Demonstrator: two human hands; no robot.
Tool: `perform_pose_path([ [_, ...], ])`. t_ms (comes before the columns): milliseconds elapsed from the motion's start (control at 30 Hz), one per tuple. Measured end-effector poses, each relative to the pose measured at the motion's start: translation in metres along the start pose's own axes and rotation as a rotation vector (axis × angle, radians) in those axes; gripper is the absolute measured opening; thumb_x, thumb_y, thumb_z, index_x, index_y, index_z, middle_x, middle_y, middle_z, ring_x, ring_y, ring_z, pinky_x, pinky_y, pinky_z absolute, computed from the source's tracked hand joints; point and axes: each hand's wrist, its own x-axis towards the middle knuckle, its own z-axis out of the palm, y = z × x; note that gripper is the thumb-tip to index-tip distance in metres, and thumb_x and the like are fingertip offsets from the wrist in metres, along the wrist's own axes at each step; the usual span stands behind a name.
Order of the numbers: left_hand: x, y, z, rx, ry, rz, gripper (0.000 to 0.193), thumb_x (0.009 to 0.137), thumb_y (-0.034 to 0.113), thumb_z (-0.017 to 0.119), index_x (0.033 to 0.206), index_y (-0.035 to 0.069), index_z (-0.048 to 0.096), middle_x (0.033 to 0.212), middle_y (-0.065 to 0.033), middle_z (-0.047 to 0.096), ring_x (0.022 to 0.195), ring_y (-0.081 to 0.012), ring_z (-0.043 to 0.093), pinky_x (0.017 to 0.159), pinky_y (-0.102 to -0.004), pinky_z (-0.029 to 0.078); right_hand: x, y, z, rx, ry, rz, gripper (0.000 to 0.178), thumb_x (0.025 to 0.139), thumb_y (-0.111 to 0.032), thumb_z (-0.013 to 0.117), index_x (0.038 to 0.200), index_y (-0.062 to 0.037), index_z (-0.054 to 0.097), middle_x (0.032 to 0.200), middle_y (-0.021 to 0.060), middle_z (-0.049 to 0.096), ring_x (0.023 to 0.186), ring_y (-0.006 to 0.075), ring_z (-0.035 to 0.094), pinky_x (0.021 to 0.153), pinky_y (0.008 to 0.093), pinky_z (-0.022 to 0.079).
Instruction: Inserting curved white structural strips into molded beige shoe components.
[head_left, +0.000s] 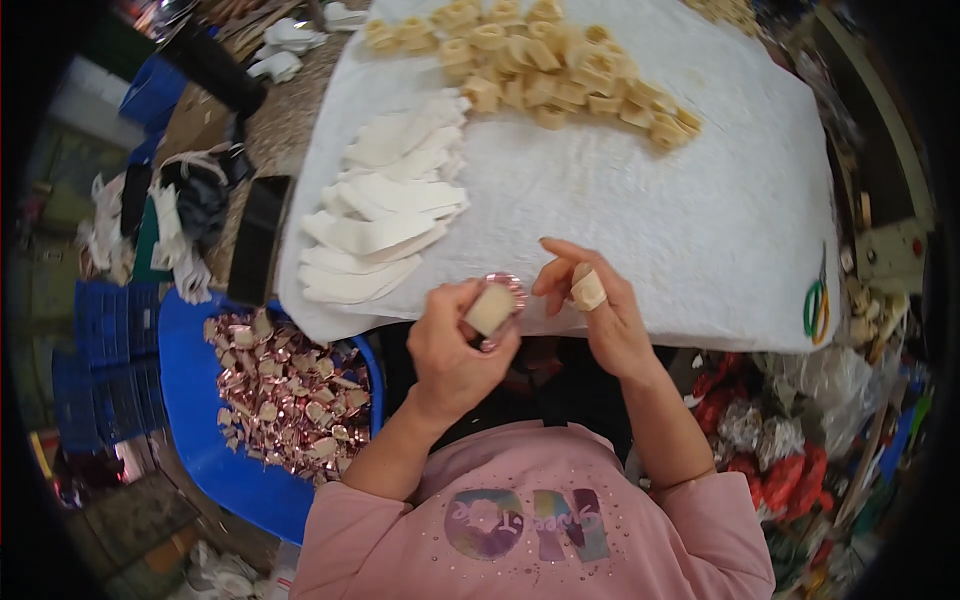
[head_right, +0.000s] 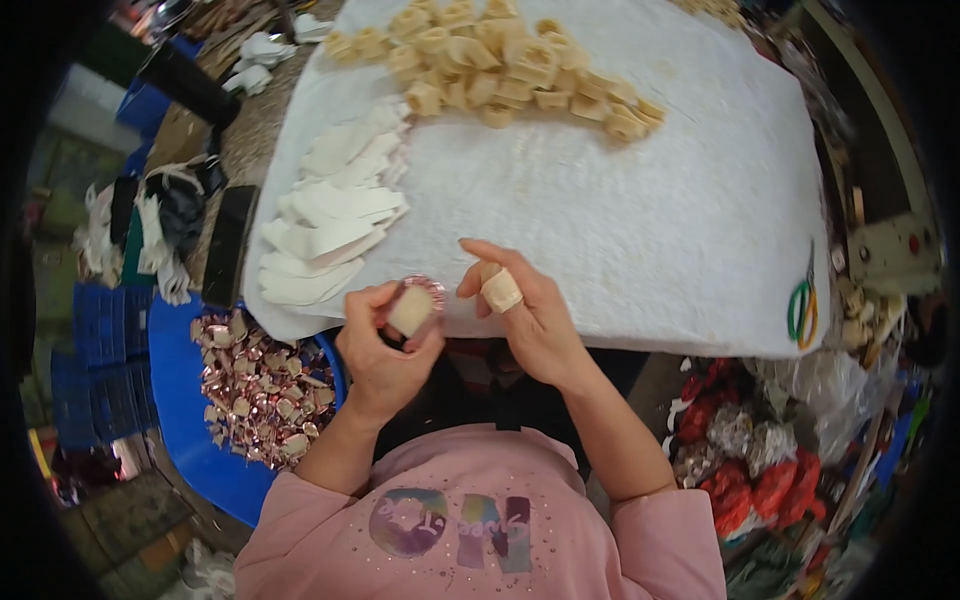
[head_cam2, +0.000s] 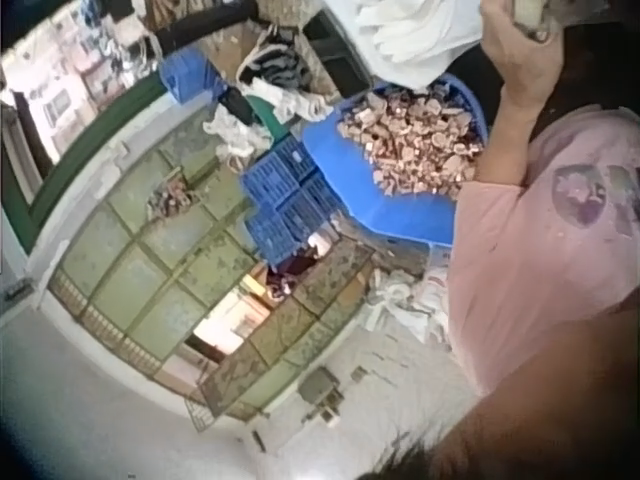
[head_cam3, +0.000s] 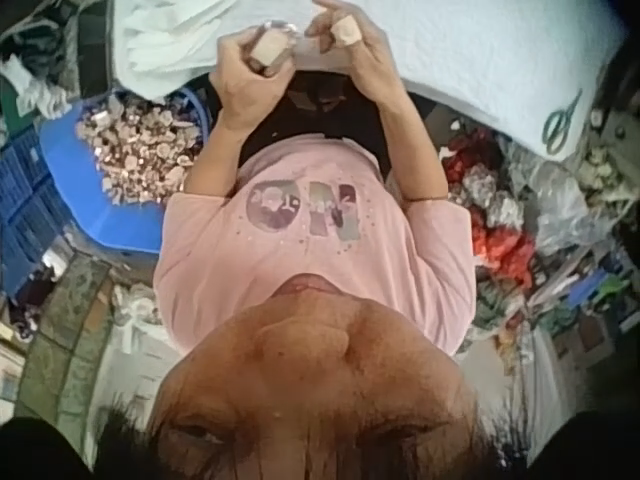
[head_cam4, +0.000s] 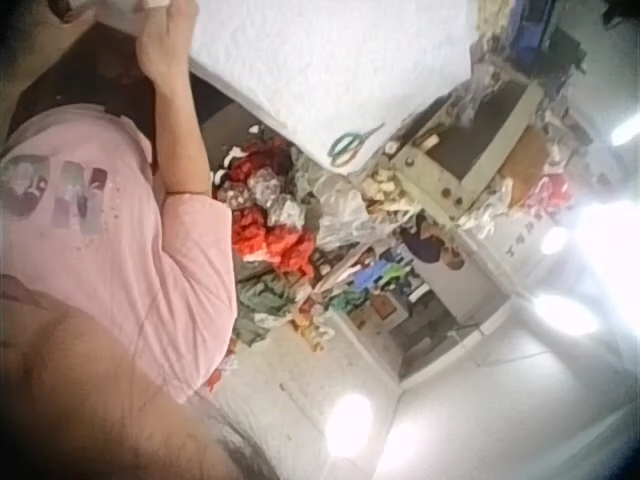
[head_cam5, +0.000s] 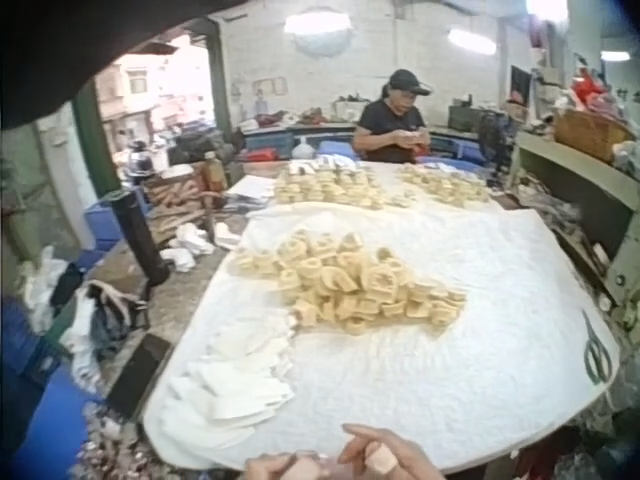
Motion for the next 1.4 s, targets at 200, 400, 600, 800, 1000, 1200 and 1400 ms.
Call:
perform_pose_path([
  [200, -0.028, -0.062, -0.086, 0.185, 0.308, -0.403, 0.043, 0.075, 0.0, 0.066, 0.112, -0.002, 0.046, 0.105, -0.0111, 0.053, 0.09, -0.0148, 0.053, 0.071, -0.0221, 0.044, 0.057, -0.012, 0.03, -0.758, -0.033, -0.427, 0.034, 0.072, -0.002, 0.065, 0.106, -0.0034, 0.059, 0.098, 0.0109, 0.053, 0.094, 0.0304, 0.044, 0.083, 0.0378, 0.039],
  [400, -0.086, -0.122, -0.194, 0.881, 0.528, -0.583, 0.05, 0.075, 0.008, 0.067, 0.121, 0.003, 0.048, 0.109, -0.0137, 0.05, 0.101, -0.0241, 0.048, 0.083, -0.0345, 0.041, 0.083, -0.005, 0.072, -0.954, -0.115, -0.651, 0.039, 0.063, 0.0, 0.062, 0.101, -0.0046, 0.063, 0.104, 0.0109, 0.05, 0.097, 0.0301, 0.044, 0.084, 0.04, 0.036],
  [600, -0.042, -0.089, -0.159, 0.765, 0.468, -0.435, 0.051, 0.071, 0.003, 0.064, 0.121, 0.002, 0.05, 0.116, -0.0176, 0.043, 0.112, -0.0317, 0.039, 0.097, -0.0412, 0.032, 0.102, 0.013, 0.087, -1.17, -0.199, -0.63, 0.026, 0.066, -0.003, 0.061, 0.092, -0.0058, 0.062, 0.099, 0.0091, 0.055, 0.096, 0.0264, 0.047, 0.082, 0.0398, 0.035],
  [800, 0.021, -0.05, -0.088, 0.292, 0.103, 0.106, 0.033, 0.067, -0.006, 0.061, 0.099, 0.002, 0.061, 0.098, -0.0133, 0.057, 0.093, -0.0295, 0.055, 0.083, -0.038, 0.044, 0.107, 0.012, 0.084, -0.963, -0.061, -0.475, 0.017, 0.075, -0.001, 0.055, 0.09, -0.007, 0.061, 0.092, 0.0079, 0.058, 0.091, 0.0265, 0.05, 0.084, 0.0405, 0.032],
  [1000, 0.055, -0.05, -0.054, 0.324, -0.063, 0.329, 0.032, 0.066, -0.008, 0.06, 0.097, 0.0, 0.061, 0.104, -0.0133, 0.058, 0.098, -0.0312, 0.057, 0.083, -0.0402, 0.045, 0.117, 0.013, 0.079, -0.867, -0.048, -0.427, 0.014, 0.079, -0.004, 0.054, 0.091, -0.0069, 0.06, 0.081, 0.0091, 0.06, 0.086, 0.0297, 0.053, 0.086, 0.0419, 0.029],
  [1200, 0.044, -0.068, -0.044, 0.408, -0.072, 0.247, 0.035, 0.068, -0.011, 0.057, 0.1, 0.0, 0.06, 0.107, -0.0158, 0.059, 0.101, -0.0328, 0.057, 0.087, -0.0396, 0.044, 0.123, 0.018, 0.063, -0.012, 0.192, -0.101, 0.013, 0.088, -0.008, 0.05, 0.096, -0.0013, 0.057, 0.082, 0.0088, 0.065, 0.073, 0.0176, 0.058, 0.072, 0.0316, 0.043],
  [1400, 0.05, -0.035, -0.042, 0.43, -0.059, 0.197, 0.031, 0.071, -0.002, 0.058, 0.101, -0.001, 0.061, 0.105, -0.0174, 0.058, 0.097, -0.033, 0.057, 0.086, -0.039, 0.044, 0.093, -0.016, 0.025, -0.533, 0.339, -0.449, 0.018, 0.079, 0.003, 0.054, 0.096, -0.0012, 0.057, 0.087, 0.0088, 0.063, 0.078, 0.0213, 0.057, 0.069, 0.032, 0.044],
])
